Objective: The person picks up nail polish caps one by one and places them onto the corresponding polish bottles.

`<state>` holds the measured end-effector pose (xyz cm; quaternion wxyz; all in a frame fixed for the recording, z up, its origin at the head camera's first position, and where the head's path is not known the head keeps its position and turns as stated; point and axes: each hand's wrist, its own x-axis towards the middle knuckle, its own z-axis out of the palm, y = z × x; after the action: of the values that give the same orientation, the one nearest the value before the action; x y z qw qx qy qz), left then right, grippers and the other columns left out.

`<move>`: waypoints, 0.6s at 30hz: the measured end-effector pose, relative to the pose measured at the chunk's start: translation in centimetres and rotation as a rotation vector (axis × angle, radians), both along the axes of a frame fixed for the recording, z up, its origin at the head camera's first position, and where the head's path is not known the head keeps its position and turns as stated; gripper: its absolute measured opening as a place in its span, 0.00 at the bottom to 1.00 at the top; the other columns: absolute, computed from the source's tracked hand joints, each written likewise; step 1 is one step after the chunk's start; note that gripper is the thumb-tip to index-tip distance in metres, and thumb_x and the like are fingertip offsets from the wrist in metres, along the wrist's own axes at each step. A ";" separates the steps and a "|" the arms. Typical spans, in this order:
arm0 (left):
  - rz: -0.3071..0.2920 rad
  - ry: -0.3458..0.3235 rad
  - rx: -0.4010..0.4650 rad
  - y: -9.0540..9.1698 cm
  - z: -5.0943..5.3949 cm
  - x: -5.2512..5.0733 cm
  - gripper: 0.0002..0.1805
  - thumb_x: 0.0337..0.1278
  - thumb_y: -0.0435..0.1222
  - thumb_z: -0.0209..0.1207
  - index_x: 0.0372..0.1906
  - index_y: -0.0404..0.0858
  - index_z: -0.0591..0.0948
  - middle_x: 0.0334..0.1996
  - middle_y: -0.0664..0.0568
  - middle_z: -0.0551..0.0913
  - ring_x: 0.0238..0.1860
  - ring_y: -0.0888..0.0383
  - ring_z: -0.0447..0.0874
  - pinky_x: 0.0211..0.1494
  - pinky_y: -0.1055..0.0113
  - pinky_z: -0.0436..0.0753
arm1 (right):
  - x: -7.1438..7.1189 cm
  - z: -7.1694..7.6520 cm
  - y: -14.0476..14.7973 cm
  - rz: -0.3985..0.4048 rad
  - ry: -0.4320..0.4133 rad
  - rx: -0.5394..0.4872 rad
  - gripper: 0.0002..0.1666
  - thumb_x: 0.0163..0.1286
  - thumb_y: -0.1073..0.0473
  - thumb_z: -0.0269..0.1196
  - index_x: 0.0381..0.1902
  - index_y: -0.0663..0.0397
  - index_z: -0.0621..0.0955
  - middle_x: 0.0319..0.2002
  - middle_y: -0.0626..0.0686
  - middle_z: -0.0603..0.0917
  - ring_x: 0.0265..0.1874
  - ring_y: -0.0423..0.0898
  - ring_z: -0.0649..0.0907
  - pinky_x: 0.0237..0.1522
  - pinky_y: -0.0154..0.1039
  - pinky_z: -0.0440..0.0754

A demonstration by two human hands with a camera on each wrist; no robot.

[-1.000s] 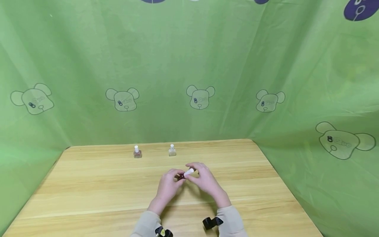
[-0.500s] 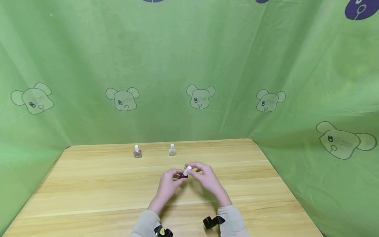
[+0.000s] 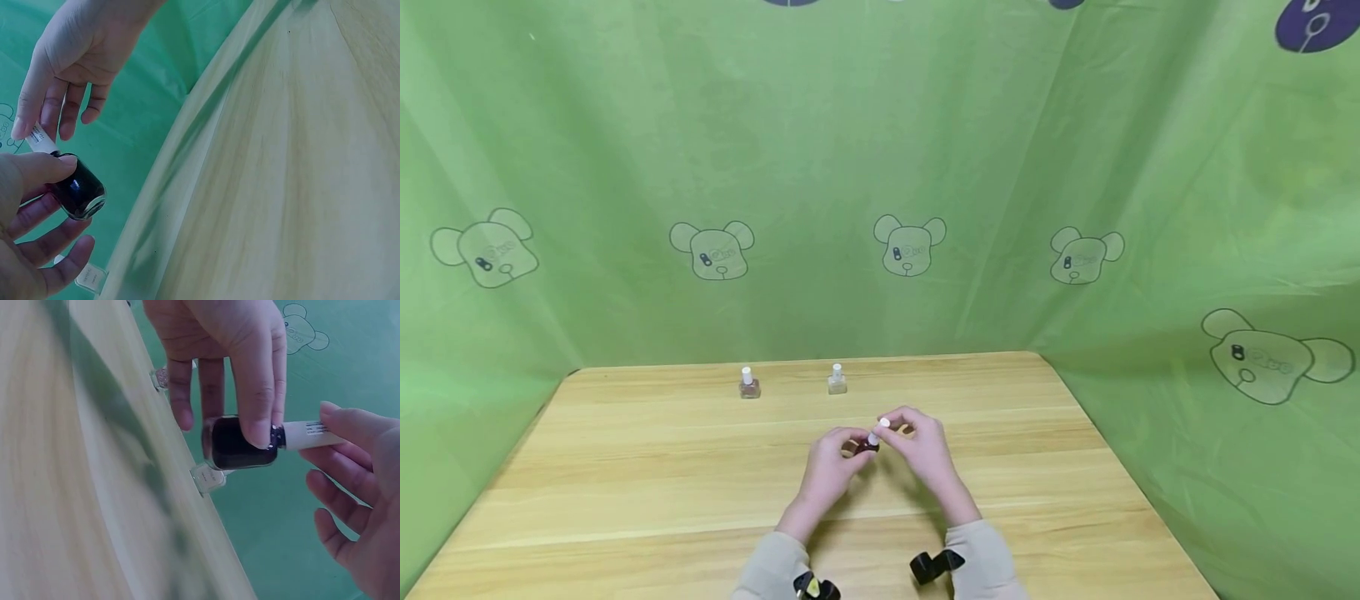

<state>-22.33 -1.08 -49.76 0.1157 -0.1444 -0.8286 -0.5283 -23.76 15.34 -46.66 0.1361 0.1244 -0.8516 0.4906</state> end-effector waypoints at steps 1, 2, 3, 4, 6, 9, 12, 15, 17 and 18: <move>0.004 0.006 -0.002 0.0 0.1 0.0 0.13 0.49 0.33 0.69 0.41 0.34 0.85 0.38 0.45 0.87 0.36 0.54 0.86 0.38 0.77 0.83 | 0.0 0.0 0.0 -0.015 0.004 -0.010 0.08 0.55 0.56 0.73 0.31 0.49 0.85 0.29 0.47 0.88 0.30 0.36 0.81 0.42 0.37 0.79; 0.007 0.010 -0.005 0.1 0.1 0.1 0.12 0.49 0.33 0.70 0.41 0.35 0.85 0.38 0.45 0.87 0.36 0.54 0.86 0.38 0.77 0.83 | 0.0 0.0 -0.1 -0.030 0.005 -0.022 0.08 0.55 0.55 0.73 0.29 0.49 0.84 0.28 0.47 0.87 0.29 0.35 0.80 0.41 0.35 0.78; 0.010 0.016 -0.010 0.1 0.2 0.1 0.12 0.49 0.33 0.70 0.41 0.35 0.85 0.37 0.45 0.87 0.35 0.54 0.86 0.37 0.77 0.83 | 0.0 -0.1 -0.1 -0.045 0.005 -0.031 0.08 0.54 0.55 0.74 0.28 0.48 0.84 0.27 0.47 0.87 0.28 0.35 0.80 0.40 0.34 0.78; 0.013 0.020 -0.013 0.2 0.2 0.1 0.12 0.49 0.33 0.70 0.41 0.35 0.85 0.37 0.45 0.87 0.35 0.55 0.86 0.37 0.77 0.83 | 0.0 -0.1 -0.2 -0.060 0.003 -0.038 0.09 0.53 0.54 0.74 0.26 0.48 0.83 0.26 0.47 0.86 0.28 0.34 0.80 0.39 0.32 0.77; 0.016 0.023 -0.020 0.2 0.3 0.1 0.12 0.49 0.34 0.70 0.41 0.35 0.85 0.36 0.46 0.87 0.35 0.55 0.85 0.37 0.77 0.83 | 0.0 -0.1 -0.2 -0.080 0.000 -0.052 0.11 0.52 0.53 0.75 0.24 0.48 0.82 0.24 0.47 0.85 0.27 0.35 0.79 0.37 0.30 0.77; 0.017 0.023 -0.015 0.3 0.3 0.1 0.12 0.49 0.33 0.70 0.41 0.35 0.85 0.36 0.46 0.87 0.35 0.56 0.85 0.36 0.77 0.83 | -0.1 0.0 -0.3 -0.076 -0.003 -0.048 0.11 0.53 0.52 0.75 0.27 0.48 0.82 0.26 0.47 0.85 0.29 0.37 0.80 0.38 0.32 0.78; 0.019 0.020 0.007 0.2 0.2 0.1 0.12 0.49 0.33 0.70 0.41 0.34 0.85 0.37 0.45 0.87 0.35 0.55 0.85 0.36 0.77 0.83 | -0.2 -0.1 -0.1 -0.025 -0.010 -0.038 0.12 0.58 0.52 0.72 0.37 0.50 0.84 0.34 0.48 0.88 0.36 0.40 0.82 0.42 0.38 0.80; 0.022 0.011 0.029 0.1 0.1 0.0 0.13 0.49 0.33 0.70 0.41 0.34 0.85 0.38 0.45 0.87 0.36 0.54 0.86 0.37 0.77 0.83 | -0.3 -0.1 0.1 0.052 -0.037 -0.042 0.18 0.62 0.53 0.69 0.50 0.51 0.83 0.45 0.48 0.88 0.45 0.44 0.83 0.49 0.45 0.80; 0.025 0.005 0.035 0.0 0.1 0.0 0.13 0.50 0.33 0.70 0.42 0.34 0.85 0.38 0.44 0.87 0.36 0.53 0.86 0.37 0.78 0.83 | -0.2 -0.1 0.2 0.091 -0.058 -0.045 0.20 0.64 0.54 0.67 0.54 0.50 0.82 0.49 0.48 0.87 0.49 0.45 0.82 0.52 0.47 0.79; 0.026 0.005 0.034 0.0 0.0 -0.1 0.13 0.50 0.33 0.69 0.42 0.34 0.85 0.38 0.44 0.87 0.36 0.53 0.85 0.37 0.78 0.83 | -0.2 -0.1 0.3 0.107 -0.063 -0.043 0.20 0.64 0.54 0.66 0.54 0.50 0.82 0.49 0.48 0.87 0.49 0.46 0.83 0.53 0.47 0.79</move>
<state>-22.39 -1.11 -49.71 0.1271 -0.1331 -0.8211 -0.5404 -24.01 15.65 -46.81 0.0852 0.1512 -0.8369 0.5190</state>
